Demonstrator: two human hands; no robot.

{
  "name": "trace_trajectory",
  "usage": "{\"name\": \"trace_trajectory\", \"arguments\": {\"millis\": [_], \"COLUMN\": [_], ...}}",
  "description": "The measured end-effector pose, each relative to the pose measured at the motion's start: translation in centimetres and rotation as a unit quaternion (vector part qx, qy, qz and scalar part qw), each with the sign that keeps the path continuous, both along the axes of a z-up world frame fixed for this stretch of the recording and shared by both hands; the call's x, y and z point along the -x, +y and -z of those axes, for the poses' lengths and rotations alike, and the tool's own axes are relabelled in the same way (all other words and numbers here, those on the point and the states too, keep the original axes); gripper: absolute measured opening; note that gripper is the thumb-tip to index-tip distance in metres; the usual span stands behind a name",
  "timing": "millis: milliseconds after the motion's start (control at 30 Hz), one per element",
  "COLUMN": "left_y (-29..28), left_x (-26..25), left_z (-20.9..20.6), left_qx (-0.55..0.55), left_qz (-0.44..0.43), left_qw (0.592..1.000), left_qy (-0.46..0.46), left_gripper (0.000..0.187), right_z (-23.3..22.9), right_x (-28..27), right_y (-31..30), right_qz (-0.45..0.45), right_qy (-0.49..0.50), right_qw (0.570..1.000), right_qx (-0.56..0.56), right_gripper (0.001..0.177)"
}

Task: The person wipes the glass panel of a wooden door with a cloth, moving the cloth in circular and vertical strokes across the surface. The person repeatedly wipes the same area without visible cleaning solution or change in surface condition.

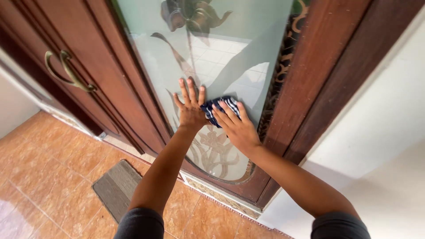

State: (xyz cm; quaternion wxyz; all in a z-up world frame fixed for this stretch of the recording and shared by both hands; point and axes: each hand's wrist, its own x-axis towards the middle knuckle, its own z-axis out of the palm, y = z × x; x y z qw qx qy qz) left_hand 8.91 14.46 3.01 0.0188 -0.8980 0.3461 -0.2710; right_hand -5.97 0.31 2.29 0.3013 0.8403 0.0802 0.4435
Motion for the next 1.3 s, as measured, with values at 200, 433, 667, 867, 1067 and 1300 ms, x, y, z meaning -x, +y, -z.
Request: {"name": "trace_trajectory", "arguments": {"millis": [200,433,667,867,1067,1300], "left_y": [0.1,1.7,8.3,7.4,3.7,-0.1], "left_x": [0.8,4.9,17.3,30.7,41.9,50.6], "left_z": [-1.0,-2.3,13.5,17.8,13.4,9.9], "left_qx": [-0.030,-0.056,0.291,0.405,0.479,0.429], "left_qz": [-0.013,-0.045,0.260,0.063,0.051,0.150], "left_qw": [0.999,0.997,0.754,0.451,0.430,0.479], "left_qy": [0.023,0.030,0.528,0.793,0.764,0.751], "left_gripper": [0.164,0.147,0.093,0.063,0.057,0.054], "right_z": [-3.6,-1.1,11.5,15.4,13.4,9.1], "right_x": [3.7,0.9,15.7,28.5,37.7,47.8], "right_y": [-1.1,1.5,3.7,5.1,2.2,1.3], "right_qz": [0.072,-0.048,-0.366,-0.206,-0.223,-0.209], "right_qy": [-0.028,0.019,0.283,0.320,0.203,0.289], "right_qw": [0.996,0.993,0.662,0.442,0.488,0.613], "right_qx": [-0.032,-0.103,-0.590,-0.813,-0.819,-0.705], "right_gripper": [0.061,0.037,0.042,0.051,0.050,0.061]}}
